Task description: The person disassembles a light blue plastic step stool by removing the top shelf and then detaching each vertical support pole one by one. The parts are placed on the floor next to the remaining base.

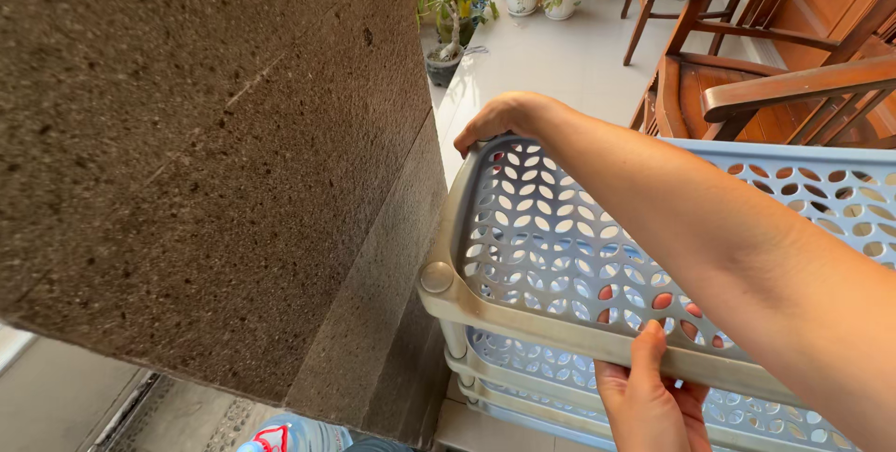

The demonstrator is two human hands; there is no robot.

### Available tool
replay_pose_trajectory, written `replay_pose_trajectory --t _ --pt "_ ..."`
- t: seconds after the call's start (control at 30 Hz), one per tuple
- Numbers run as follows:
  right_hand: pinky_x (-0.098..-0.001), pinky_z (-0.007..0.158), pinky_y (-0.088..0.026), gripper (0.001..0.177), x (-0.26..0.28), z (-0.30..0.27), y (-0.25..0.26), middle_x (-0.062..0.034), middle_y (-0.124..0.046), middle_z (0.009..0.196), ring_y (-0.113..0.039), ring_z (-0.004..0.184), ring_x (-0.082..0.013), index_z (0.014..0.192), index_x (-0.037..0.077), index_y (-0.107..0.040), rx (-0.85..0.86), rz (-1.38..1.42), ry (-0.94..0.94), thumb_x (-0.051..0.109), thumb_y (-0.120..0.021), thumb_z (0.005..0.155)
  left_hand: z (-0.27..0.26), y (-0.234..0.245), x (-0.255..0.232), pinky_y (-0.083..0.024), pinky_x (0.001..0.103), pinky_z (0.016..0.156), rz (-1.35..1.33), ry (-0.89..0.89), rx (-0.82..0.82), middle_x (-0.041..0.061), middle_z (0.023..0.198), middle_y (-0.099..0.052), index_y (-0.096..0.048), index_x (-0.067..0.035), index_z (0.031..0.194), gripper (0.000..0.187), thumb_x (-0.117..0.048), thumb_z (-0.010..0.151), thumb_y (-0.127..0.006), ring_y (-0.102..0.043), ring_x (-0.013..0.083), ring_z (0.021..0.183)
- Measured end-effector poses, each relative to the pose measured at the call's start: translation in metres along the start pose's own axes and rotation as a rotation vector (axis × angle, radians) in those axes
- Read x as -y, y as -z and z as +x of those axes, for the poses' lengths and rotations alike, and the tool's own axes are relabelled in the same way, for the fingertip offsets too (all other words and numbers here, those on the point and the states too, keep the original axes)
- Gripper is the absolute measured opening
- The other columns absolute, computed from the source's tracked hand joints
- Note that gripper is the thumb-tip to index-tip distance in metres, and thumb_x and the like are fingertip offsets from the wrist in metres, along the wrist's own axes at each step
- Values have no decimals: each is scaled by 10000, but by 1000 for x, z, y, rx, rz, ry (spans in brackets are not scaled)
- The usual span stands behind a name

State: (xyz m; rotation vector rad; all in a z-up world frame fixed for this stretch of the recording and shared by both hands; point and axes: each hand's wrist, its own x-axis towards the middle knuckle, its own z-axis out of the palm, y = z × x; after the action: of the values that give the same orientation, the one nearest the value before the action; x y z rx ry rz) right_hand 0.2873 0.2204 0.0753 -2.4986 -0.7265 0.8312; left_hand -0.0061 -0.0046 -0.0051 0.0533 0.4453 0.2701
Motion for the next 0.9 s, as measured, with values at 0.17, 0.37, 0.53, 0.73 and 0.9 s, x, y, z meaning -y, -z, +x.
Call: replay_pose_trajectory --t 0.17,0.37,0.53,0.73,0.9 --pt "-375 676 -530 243 3 -7 1 -85 -718 836 -657 734 -211 749 149 -767 -16 -55 16 386 -791 704 5 4 -4 -636 435 818 17 37 44 80 1164 -714 -449 -312 1419 538 -134 945 -632 -723 226 980" --pt "-342 721 -517 288 4 -11 3 -43 -742 868 -658 804 -192 726 211 -817 -105 -145 211 480 -768 636 -27 -10 -106 -605 397 790 651 -10 99 94 1010 -737 -604 -134 1193 227 -189 988 -524 -715 209 891" --pt "-371 736 -539 414 -9 -15 3 -111 -758 857 -691 815 -243 749 148 -814 -172 -195 187 533 -764 608 40 -52 -264 -579 366 766 1423 -487 155 106 881 -756 -734 13 1004 390 -235 1024 -434 -709 194 818" --pt "-374 746 -551 519 -7 -19 7 -110 -761 816 -716 817 -247 754 132 -820 -263 -215 191 617 -680 632 241 -69 -293 -563 359 836 1765 -364 232 51 1224 -648 -549 -72 1319 436 -104 892 -632 -653 188 1014" --pt "-399 693 -558 575 -5 -37 13 -157 -743 744 -712 729 -271 715 72 -775 -384 -222 310 638 -685 662 262 -78 -304 -511 400 697 1490 -123 339 42 1020 -552 -550 -25 1330 452 -379 1056 -489 -536 203 828"
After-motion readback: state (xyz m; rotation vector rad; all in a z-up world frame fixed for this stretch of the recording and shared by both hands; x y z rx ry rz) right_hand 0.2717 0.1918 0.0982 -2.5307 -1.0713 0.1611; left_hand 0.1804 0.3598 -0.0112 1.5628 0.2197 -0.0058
